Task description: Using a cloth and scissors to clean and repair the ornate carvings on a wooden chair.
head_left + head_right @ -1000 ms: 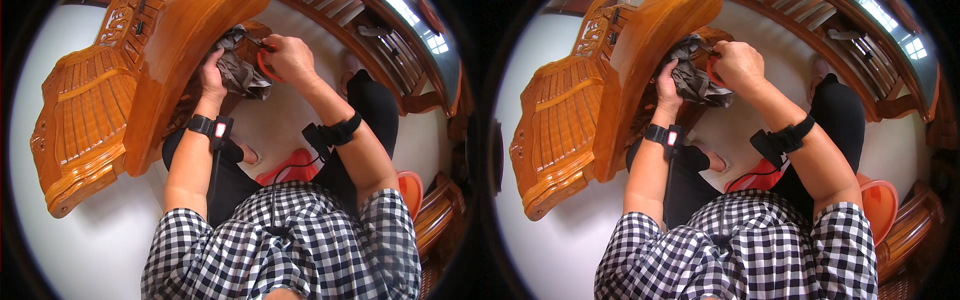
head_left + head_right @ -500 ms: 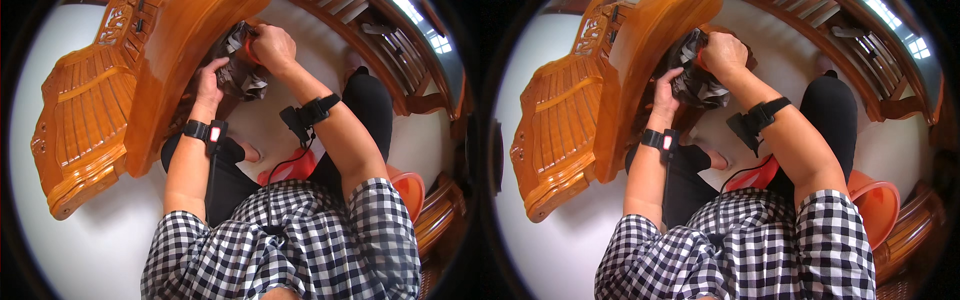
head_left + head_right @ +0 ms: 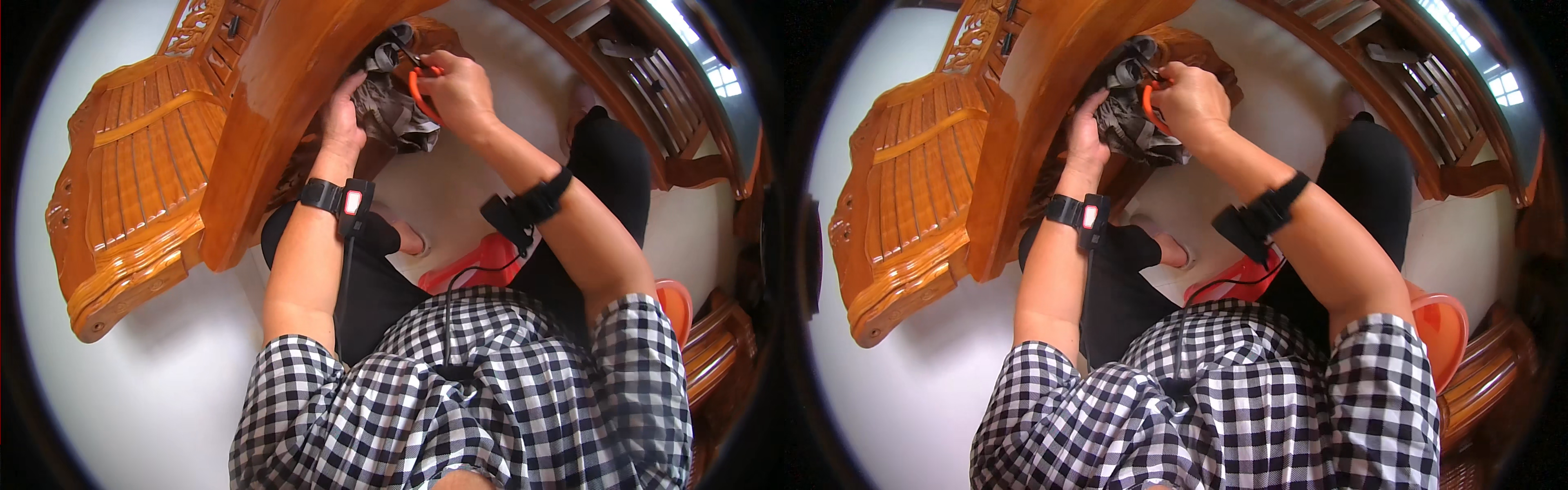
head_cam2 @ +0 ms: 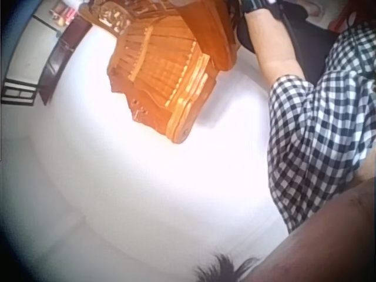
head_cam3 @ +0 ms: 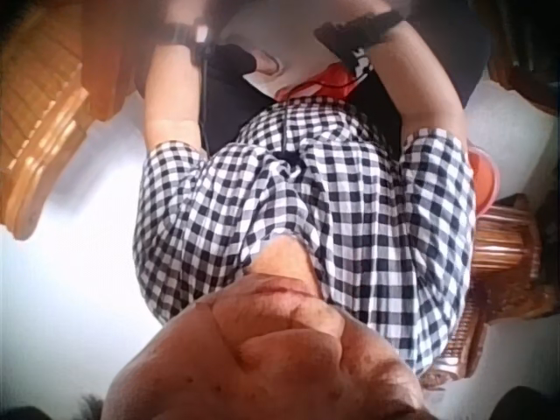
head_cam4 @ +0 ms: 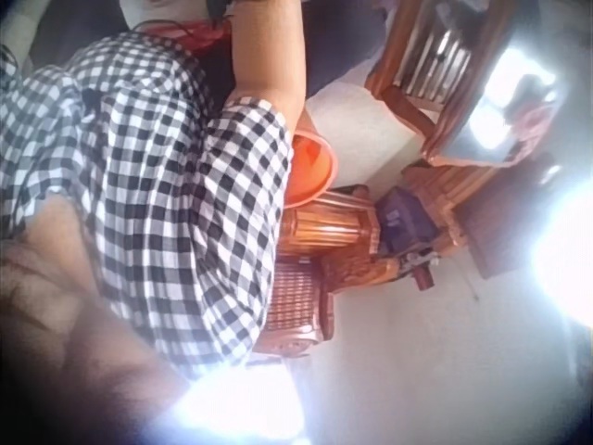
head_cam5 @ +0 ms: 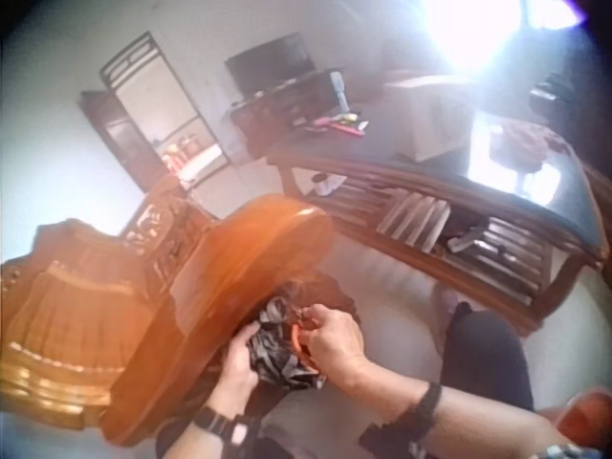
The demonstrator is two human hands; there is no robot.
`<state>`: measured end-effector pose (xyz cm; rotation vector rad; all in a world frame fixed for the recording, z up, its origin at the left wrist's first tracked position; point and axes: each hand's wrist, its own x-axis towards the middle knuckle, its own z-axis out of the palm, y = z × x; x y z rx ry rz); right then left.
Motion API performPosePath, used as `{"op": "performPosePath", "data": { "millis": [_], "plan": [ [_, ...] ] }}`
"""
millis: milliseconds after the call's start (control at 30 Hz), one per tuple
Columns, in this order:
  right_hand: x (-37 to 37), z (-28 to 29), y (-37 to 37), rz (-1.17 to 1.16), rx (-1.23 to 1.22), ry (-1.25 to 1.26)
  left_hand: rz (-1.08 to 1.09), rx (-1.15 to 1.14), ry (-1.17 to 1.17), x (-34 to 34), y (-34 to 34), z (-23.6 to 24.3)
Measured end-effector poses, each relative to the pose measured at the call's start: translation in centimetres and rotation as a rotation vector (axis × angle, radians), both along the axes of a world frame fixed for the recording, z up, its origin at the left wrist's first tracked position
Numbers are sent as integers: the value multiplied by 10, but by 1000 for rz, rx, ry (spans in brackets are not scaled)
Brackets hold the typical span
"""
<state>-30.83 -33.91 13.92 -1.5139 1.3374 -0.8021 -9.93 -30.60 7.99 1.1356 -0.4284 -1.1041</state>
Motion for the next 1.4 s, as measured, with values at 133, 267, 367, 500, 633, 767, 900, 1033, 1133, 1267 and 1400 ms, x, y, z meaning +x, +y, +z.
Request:
{"op": "performPosePath", "data": {
  "millis": [133, 267, 367, 500, 633, 767, 900, 1033, 1133, 1267, 1400],
  "plan": [
    [10, -7, -2, 35, -178, 158, -3, 84, -102, -25, 5, 12],
    [15, -11, 6, 36, -195, 146, 61, 165, -202, -37, 18, 8],
    [20, -15, 12, 29, -121, 96, 48, 205, -249, -50, 27, 16],
    [26, -35, 27, 73, 5, 9, -17, 225, -267, -51, 35, 1],
    [29, -67, 30, 79, 271, 6, 12, 277, -270, -64, 35, -6],
    [27, -68, 13, 10, 198, -369, -73, 191, -218, -55, 30, 11],
    [14, -26, -2, -2, 318, -693, -34, 123, -379, -59, 34, 30],
    [-4, -13, -4, -98, 392, -579, 37, 43, -247, -52, 24, 19],
    [-18, -5, 5, 81, 490, -486, 54, 62, -164, -43, 23, 15],
    [-26, -4, 10, 179, 517, -392, 148, 155, -153, -29, 23, 8],
    [-13, -16, 5, 183, 675, -468, 159, 171, -55, -23, 25, -1]
  ]
}}
